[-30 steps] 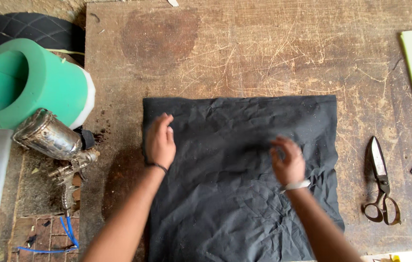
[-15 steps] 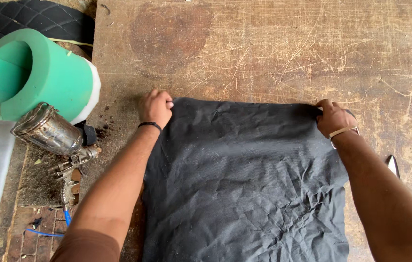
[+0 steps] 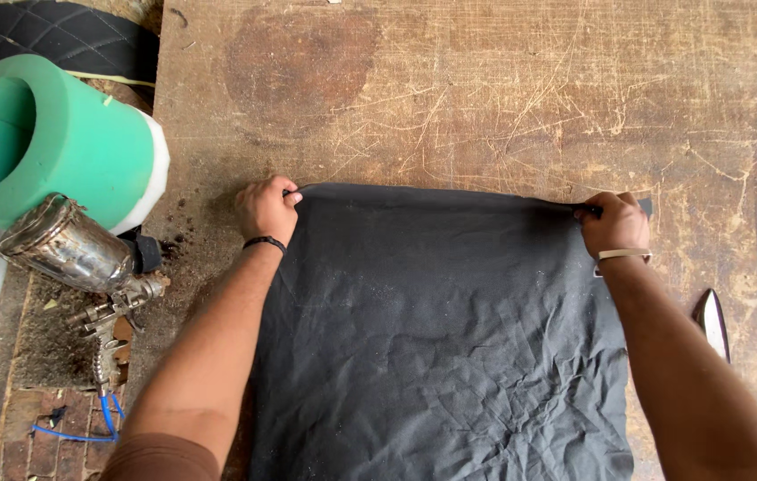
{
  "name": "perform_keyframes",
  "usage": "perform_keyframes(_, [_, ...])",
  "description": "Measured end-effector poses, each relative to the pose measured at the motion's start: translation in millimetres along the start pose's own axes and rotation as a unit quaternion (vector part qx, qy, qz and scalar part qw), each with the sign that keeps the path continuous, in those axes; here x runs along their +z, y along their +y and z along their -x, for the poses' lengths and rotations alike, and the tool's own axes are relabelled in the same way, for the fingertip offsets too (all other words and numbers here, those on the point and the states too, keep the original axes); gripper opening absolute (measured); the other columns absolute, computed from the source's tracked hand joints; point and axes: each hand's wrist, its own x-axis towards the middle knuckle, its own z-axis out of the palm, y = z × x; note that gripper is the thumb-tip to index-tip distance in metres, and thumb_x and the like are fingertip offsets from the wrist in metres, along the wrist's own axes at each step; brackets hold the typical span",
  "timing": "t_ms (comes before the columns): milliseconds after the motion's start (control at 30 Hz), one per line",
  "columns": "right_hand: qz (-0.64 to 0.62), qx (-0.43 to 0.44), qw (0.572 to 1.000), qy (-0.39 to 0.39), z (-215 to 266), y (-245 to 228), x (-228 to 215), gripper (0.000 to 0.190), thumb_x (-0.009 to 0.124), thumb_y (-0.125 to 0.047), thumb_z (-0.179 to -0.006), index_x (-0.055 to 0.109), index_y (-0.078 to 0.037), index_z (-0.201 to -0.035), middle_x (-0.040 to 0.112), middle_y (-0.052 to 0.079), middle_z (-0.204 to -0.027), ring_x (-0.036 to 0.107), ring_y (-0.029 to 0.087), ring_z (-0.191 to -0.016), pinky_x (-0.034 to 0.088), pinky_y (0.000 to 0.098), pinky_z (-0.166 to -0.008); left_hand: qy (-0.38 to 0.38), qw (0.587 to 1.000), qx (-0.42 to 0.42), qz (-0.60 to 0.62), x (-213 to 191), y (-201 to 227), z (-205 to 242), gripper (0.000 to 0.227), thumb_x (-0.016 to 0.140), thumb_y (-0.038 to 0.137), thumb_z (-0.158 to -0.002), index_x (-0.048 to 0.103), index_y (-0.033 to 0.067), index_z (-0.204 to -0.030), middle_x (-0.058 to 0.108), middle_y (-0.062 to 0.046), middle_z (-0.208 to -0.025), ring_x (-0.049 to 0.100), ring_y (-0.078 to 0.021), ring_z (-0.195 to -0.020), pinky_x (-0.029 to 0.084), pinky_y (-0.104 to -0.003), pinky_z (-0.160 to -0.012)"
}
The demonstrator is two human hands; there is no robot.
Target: The person lays a black fabric sheet on a wooden workbench, smooths it, and cuts it into a square using large shears. The person then applies adhesive to a yellow foam sheet using a spray gun and places the cut fabric on top. The process is repeated with another fabric piece.
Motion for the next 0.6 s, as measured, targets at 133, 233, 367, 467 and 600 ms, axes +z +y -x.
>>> perform_keyframes(133, [-0.100, 0.107, 0.982, 0.116, 37.1, -50.0, -9.7, 0.050, 0.059, -0.001, -0.086, 0.060, -0.008, -0.136, 0.053, 0.023, -0.133, 0.061, 0.032, -0.087, 0.059, 0.0439, -0.061, 0.147, 0.988, 0.046, -0.025, -5.0, 33.9, 30.2, 0.037, 0.077, 0.014, -0.081, 0.070, 0.0114, -0.116, 0.070, -0.014, -0.118, 0.062, -0.0345, -0.112, 0.045, -0.047, -0.096])
perform_keyframes(233, [0.040, -0.173, 0.982, -0.067, 100.0, -149.7, -19.9, 0.032, 0.070, -0.018, -0.093, 0.066, -0.015, -0.125, 0.070, 0.013, -0.115, 0.065, 0.027, -0.101, 0.057, 0.0424, -0.083, 0.028, 0.964, 0.198, 0.173, -9.2, 87.3, 86.8, 0.033, 0.067, 0.017, -0.097, 0.059, 0.0138, -0.129, 0.066, -0.010, -0.134, 0.058, -0.0297, -0.131, 0.044, -0.047, -0.117])
perform_keyframes(367, [0.033, -0.356, 0.898, -0.256, 180.5, -255.3, -14.2, 0.098, 0.069, -0.056, -0.082, 0.030, -0.010, -0.159, 0.022, 0.017, -0.167, 0.013, 0.041, -0.155, 0.011, 0.0588, -0.117, -0.094, 0.946, 0.287, 0.116, -11.1, 121.6, 121.3, 0.067, 0.062, 0.047, -0.098, 0.045, 0.0143, -0.154, 0.044, -0.019, -0.157, 0.036, -0.0398, -0.148, 0.025, -0.058, -0.121])
perform_keyframes(467, [0.153, -0.201, 0.903, -0.348, 151.3, -222.9, -13.5, 0.087, 0.056, -0.066, -0.092, 0.025, -0.022, -0.161, 0.013, 0.009, -0.171, 0.009, 0.029, -0.158, 0.010, 0.0533, -0.127, -0.159, 0.962, 0.209, -0.071, -13.0, 86.8, 98.2, 0.079, 0.055, 0.063, -0.091, 0.035, 0.0232, -0.156, 0.026, -0.016, -0.165, 0.022, -0.0362, -0.151, 0.015, -0.061, -0.119])
perform_keyframes(600, [0.099, -0.067, 0.988, -0.095, 84.8, -124.8, -9.9, 0.095, 0.029, -0.079, -0.092, 0.013, -0.019, -0.163, 0.008, 0.011, -0.170, 0.004, 0.027, -0.155, 0.002, 0.0539, -0.122, -0.156, 0.974, 0.159, -0.049, -5.2, 38.0, 68.4, 0.083, 0.056, 0.064, -0.089, 0.032, 0.0234, -0.157, 0.021, -0.016, -0.165, 0.019, -0.0385, -0.151, 0.014, -0.059, -0.120])
